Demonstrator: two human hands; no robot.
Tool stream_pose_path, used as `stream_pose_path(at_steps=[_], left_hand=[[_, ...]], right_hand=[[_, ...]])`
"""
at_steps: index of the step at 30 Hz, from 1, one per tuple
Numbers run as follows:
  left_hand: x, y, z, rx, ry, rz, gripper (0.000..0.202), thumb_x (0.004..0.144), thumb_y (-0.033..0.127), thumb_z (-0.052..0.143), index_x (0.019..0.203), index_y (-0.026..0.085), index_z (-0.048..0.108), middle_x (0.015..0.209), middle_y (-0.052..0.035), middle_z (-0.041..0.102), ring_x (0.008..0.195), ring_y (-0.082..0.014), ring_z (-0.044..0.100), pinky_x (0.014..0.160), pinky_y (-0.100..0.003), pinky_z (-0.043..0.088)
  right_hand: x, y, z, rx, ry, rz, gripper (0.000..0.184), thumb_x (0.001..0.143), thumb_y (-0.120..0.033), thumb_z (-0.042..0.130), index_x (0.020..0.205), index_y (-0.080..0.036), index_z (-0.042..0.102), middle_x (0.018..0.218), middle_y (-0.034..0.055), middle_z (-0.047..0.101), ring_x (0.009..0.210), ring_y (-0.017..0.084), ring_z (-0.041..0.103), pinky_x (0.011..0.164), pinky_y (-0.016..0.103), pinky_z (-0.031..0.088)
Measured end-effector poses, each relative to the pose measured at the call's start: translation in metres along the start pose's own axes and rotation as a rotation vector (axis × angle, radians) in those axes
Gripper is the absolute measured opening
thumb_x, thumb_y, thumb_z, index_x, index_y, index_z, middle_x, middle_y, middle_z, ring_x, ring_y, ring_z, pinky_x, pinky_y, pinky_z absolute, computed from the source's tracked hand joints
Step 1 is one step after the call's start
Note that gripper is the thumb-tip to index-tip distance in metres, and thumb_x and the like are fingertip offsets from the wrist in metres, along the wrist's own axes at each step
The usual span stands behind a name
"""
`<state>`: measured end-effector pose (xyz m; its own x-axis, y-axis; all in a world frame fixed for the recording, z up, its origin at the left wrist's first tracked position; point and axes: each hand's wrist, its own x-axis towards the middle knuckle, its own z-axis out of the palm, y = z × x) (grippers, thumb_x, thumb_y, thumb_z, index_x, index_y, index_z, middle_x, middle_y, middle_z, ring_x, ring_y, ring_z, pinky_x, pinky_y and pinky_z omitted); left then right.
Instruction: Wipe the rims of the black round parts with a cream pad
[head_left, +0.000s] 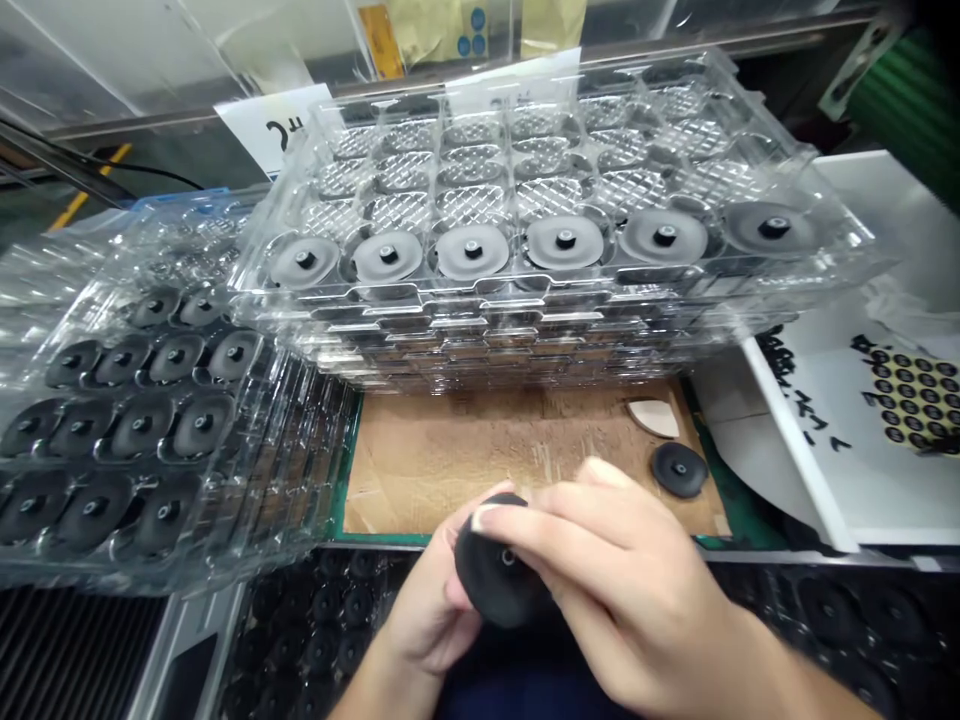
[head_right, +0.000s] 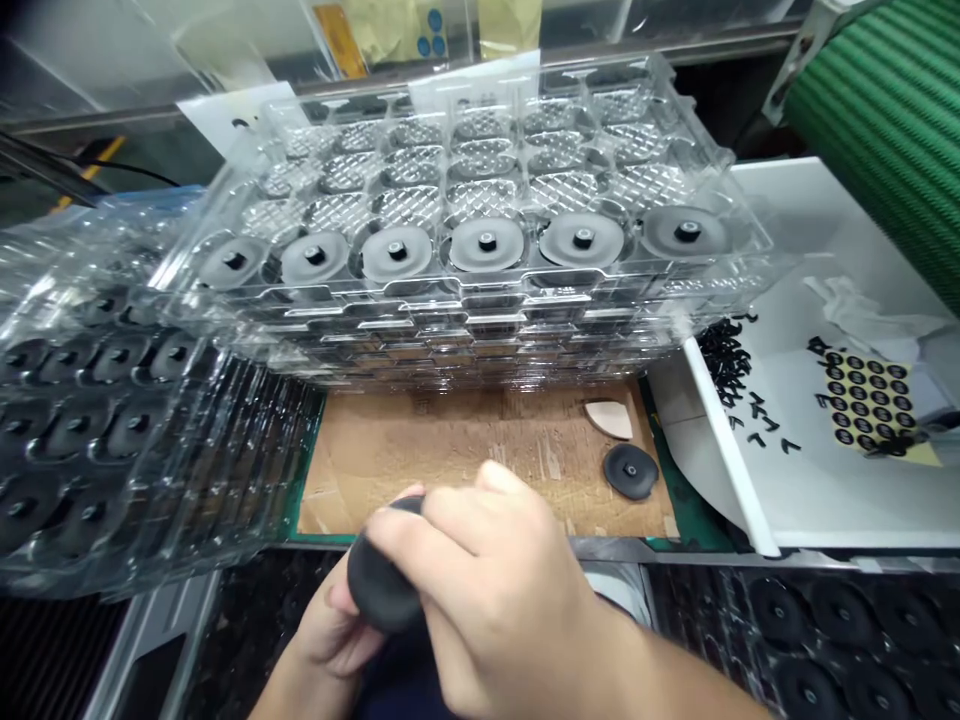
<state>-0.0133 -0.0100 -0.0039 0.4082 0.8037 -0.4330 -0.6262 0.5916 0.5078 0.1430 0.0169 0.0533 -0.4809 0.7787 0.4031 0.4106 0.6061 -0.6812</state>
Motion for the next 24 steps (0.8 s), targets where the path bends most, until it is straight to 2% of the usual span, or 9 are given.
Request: stream_pose_path(at_steps=[3,6,8,11,13,16,20,22,24], left_hand=[[-0.002,0.001,-0.001,-0.109,-0.033,0.074,0.056,0.054,0.034,0.079,0.108,0.027,0.065,0.110,-0.0015,0.064,0.099,-0.0149,0.060,0.089,-0.020,0.044],[-0.002,0.003,0.005,-0.139,-0.048,0.078,0.054,0.055,0.033,0.079,0.108,0.027,0.065,0.108,-0.0002,0.064,0.095,-0.0186,0.062,0.088,-0.026,0.046],[-0.001,0.004,0.010,-0.151,-0.063,0.091,0.053,0.056,0.030,0.079,0.107,0.025,0.065,0.107,-0.0010,0.064,0.094,-0.0177,0.062,0.088,-0.025,0.046],[0.000,0.006,0.014,-0.128,-0.033,0.074,0.054,0.055,0.030,0.080,0.106,0.025,0.066,0.107,-0.0019,0.064,0.094,-0.0191,0.063,0.087,-0.025,0.046],[0.000,0.006,0.015,-0.103,-0.003,0.053,0.055,0.054,0.031,0.081,0.107,0.027,0.065,0.107,-0.0010,0.064,0.095,-0.0208,0.063,0.086,-0.025,0.047],[-0.001,0.003,0.016,-0.087,-0.014,0.069,0.053,0.056,0.029,0.080,0.107,0.028,0.065,0.108,-0.0003,0.064,0.096,-0.0184,0.062,0.086,-0.023,0.047],[-0.003,-0.003,0.011,-0.059,-0.007,0.097,0.053,0.060,0.031,0.078,0.110,0.026,0.064,0.111,-0.0015,0.063,0.100,-0.0134,0.060,0.088,-0.017,0.044],[-0.004,-0.003,0.007,-0.034,0.068,0.094,0.047,0.064,0.029,0.076,0.110,0.026,0.064,0.112,-0.0019,0.063,0.102,-0.0157,0.059,0.093,-0.022,0.043],[-0.004,-0.003,0.003,-0.010,0.148,0.092,0.046,0.067,0.023,0.074,0.111,0.027,0.063,0.114,-0.0026,0.062,0.103,-0.0189,0.059,0.095,-0.029,0.042]], right_hand=[[-0.015,-0.002,-0.001,0.018,0.025,0.138,0.024,0.081,-0.005,0.048,0.100,-0.009,0.062,0.073,0.0043,0.059,0.062,0.011,0.050,0.063,0.028,0.039],[-0.034,0.008,0.002,0.413,-0.027,0.260,0.021,0.081,-0.010,0.053,0.095,-0.019,0.064,0.074,-0.0007,0.061,0.063,0.008,0.055,0.059,0.018,0.044],[-0.047,0.022,0.007,0.556,0.082,0.412,0.022,0.084,-0.015,0.053,0.100,-0.026,0.064,0.084,-0.0019,0.065,0.073,0.008,0.060,0.063,0.014,0.047],[-0.062,0.041,0.014,0.547,0.262,0.651,0.026,0.089,-0.023,0.050,0.111,-0.029,0.062,0.105,0.0010,0.064,0.090,0.012,0.062,0.074,0.016,0.049],[-0.063,0.043,0.012,0.484,0.294,0.687,0.026,0.089,-0.025,0.051,0.112,-0.029,0.061,0.107,0.0013,0.063,0.091,0.012,0.062,0.074,0.016,0.049],[-0.048,0.028,0.005,0.284,0.307,0.584,0.025,0.089,-0.023,0.052,0.111,-0.031,0.060,0.106,-0.0018,0.062,0.091,0.010,0.059,0.069,0.014,0.047],[-0.019,0.000,0.007,0.087,0.301,0.176,0.030,0.086,-0.012,0.049,0.116,-0.016,0.054,0.098,0.0040,0.062,0.084,0.012,0.056,0.072,0.024,0.043],[-0.011,-0.005,0.012,0.065,0.182,0.031,0.027,0.086,-0.010,0.047,0.111,-0.008,0.055,0.092,0.0064,0.063,0.078,0.013,0.055,0.072,0.029,0.042],[-0.006,-0.005,0.015,0.114,0.002,0.037,0.022,0.086,-0.010,0.046,0.104,-0.010,0.058,0.089,0.0048,0.063,0.077,0.013,0.055,0.069,0.029,0.041]])
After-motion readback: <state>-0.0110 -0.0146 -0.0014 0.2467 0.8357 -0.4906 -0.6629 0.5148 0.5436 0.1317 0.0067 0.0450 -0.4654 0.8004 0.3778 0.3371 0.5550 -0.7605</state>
